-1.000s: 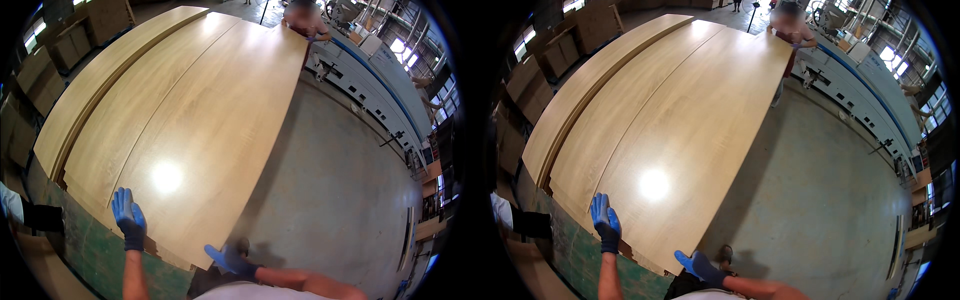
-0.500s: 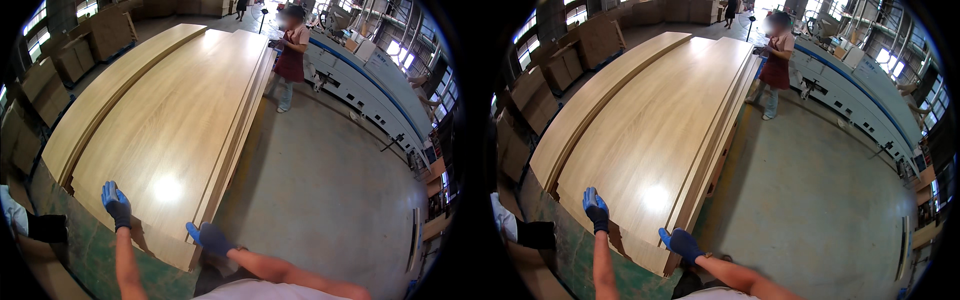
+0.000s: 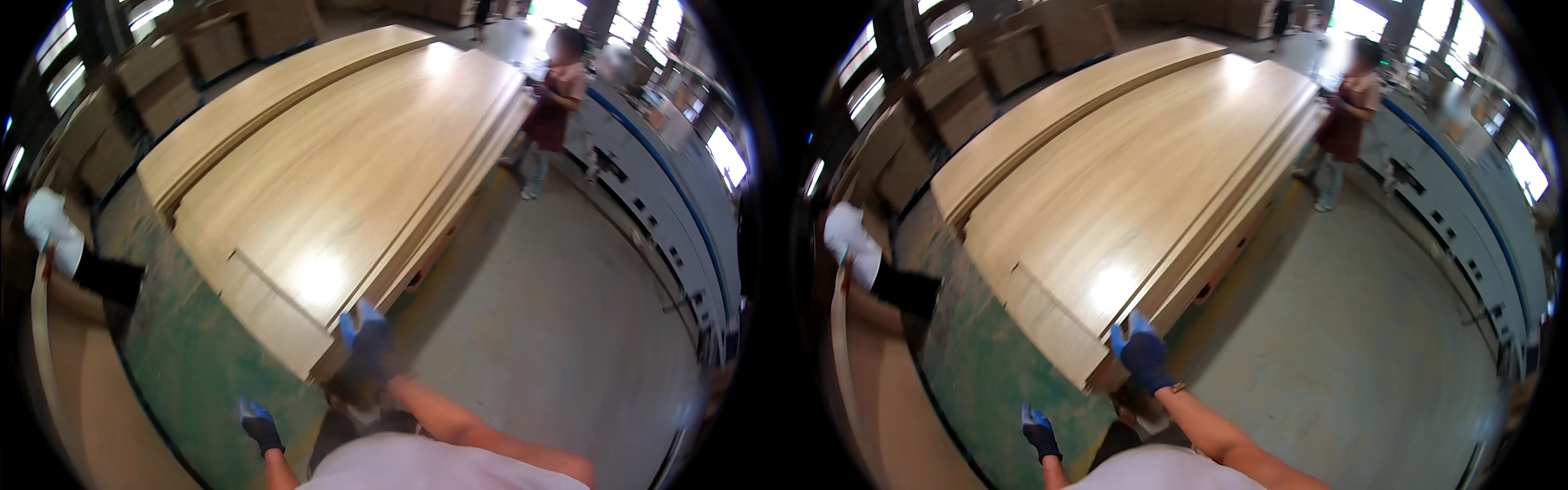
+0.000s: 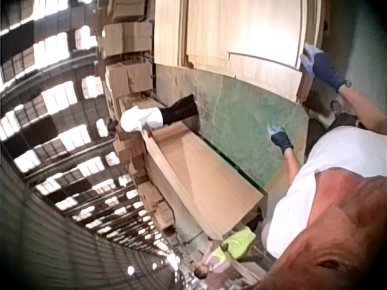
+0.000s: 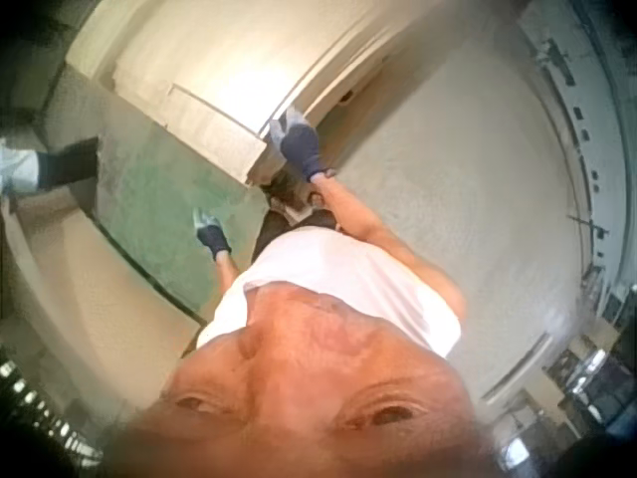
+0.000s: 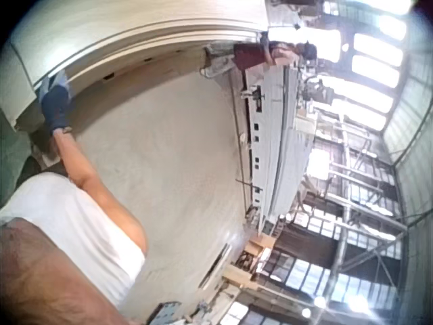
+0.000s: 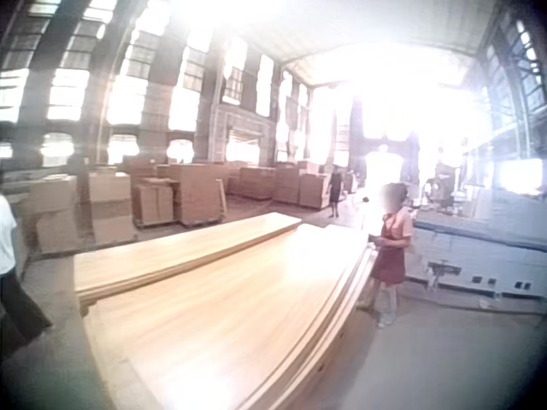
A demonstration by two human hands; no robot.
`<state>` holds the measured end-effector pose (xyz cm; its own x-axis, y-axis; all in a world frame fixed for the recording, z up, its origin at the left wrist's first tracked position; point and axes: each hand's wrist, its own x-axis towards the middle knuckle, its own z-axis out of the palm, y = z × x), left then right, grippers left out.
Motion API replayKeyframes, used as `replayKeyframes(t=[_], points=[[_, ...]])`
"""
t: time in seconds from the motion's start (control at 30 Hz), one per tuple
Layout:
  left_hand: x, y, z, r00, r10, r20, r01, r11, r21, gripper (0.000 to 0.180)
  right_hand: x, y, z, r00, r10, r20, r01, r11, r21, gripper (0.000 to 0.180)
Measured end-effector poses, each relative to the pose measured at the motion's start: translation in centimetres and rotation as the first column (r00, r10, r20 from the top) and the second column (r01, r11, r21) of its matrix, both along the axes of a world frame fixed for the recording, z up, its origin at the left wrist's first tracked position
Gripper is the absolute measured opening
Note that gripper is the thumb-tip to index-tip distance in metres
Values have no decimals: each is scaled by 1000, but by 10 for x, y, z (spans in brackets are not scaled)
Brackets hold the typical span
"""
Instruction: The person carries a large wooden board and places it on a stack, then picks up a circular wooden piece and cuts a strip from it using a utility knife. They then thread the strip through a machine, adjusting various rollers and components with their hands.
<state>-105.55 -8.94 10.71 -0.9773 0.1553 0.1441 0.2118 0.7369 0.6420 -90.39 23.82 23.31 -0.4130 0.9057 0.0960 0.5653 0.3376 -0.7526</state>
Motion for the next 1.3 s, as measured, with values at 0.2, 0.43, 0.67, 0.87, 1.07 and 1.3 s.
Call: replayKeyframes(t=[0.2, 0.43, 0.67, 0.87, 1.07, 1.3], points=[[50, -132, -36, 759, 304, 575, -454, 881, 133, 56, -26, -24, 8, 997, 40, -61, -10, 899, 437, 42], [-56, -131, -61, 574, 194, 796, -544, 816, 193, 70, -109, -36, -9, 986, 30, 164, -120, 810, 574, 41], [-179, -206, -121, 624, 264, 735, -480, 872, 95, 29, -229, -54, 9, 999, 47, -18, -37, 929, 367, 32], [-324, -271, -130, 663, 197, 722, -456, 871, 181, 12, -433, -129, 96, 888, 304, -345, -353, 931, -89, 36], [-481, -272, -180, 538, 258, 802, -322, 943, -87, 9, -646, -131, 201, 498, 798, -339, -856, 516, -44, 47], [-612, -261, -182, 134, 212, 968, -766, 642, -34, 18, -907, -115, 261, 27, 986, -166, -965, 69, 252, 59]])
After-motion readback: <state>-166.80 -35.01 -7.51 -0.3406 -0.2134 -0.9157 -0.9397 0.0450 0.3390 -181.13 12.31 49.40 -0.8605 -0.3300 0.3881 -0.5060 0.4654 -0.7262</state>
